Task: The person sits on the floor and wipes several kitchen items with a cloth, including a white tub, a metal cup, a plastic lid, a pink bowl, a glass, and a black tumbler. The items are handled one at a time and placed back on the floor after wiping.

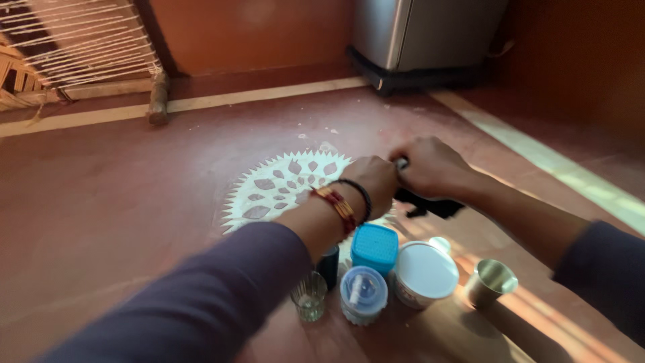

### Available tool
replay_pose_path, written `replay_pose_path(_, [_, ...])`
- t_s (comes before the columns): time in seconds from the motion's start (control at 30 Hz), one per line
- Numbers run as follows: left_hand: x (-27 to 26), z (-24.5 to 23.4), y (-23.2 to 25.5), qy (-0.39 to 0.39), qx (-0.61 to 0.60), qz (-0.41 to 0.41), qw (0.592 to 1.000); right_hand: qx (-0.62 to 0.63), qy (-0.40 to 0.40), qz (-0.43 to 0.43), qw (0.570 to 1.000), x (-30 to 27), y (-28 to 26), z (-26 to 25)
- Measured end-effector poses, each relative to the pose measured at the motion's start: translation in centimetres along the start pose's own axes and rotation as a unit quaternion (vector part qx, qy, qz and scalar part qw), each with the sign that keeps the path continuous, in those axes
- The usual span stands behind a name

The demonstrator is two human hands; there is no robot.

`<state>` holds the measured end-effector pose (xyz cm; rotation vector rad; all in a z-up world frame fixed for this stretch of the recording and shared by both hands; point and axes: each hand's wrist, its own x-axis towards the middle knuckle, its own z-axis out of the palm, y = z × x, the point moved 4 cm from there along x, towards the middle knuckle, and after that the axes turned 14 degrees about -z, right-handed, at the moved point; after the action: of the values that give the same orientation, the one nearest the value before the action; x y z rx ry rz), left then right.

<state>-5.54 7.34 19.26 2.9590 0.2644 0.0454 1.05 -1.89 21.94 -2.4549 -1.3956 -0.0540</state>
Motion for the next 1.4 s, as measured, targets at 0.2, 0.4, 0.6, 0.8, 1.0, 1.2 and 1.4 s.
replay_pose_path(0.2, [-7.2,-6.7,-2.7,-0.022,0.062,0.033,0.997,-0.129,0.002,-0.098,0.987,0.1,-8.7,-3.4])
replay_pose_path(0.4, [-12.1,-10.6,-5.0,-0.023,0.107,-0.035,0.993,-0.155,-0.031,-0.094,0.983,-1.9,-15.6,-6.4])
replay_pose_path(0.6, [-12.4,-10.5,-3.4,-0.062,0.170,-0.027,0.983,-0.162,0.012,-0.106,0.981,-4.3,-18.0,-9.3])
replay_pose_path(0.8, [-10.6,-11.1,0.1,-0.054,0.250,0.074,0.964,-0.143,0.109,-0.122,0.976,-7.1,-17.5,-11.8])
replay_pose_path(1.0, [-8.9,-14.3,3.1,-0.034,0.283,0.122,0.951,-0.172,0.151,-0.161,0.960,-8.2,-16.9,-14.2])
replay_pose_path(1.2, [-9.2,-15.0,4.9,-0.028,0.225,0.064,0.972,-0.166,0.156,-0.175,0.958,-8.8,-14.9,-15.3])
replay_pose_path(1.4, [-8.8,-13.7,3.9,-0.037,0.262,0.036,0.964,-0.108,0.174,-0.185,0.961,-6.4,-13.0,-14.1])
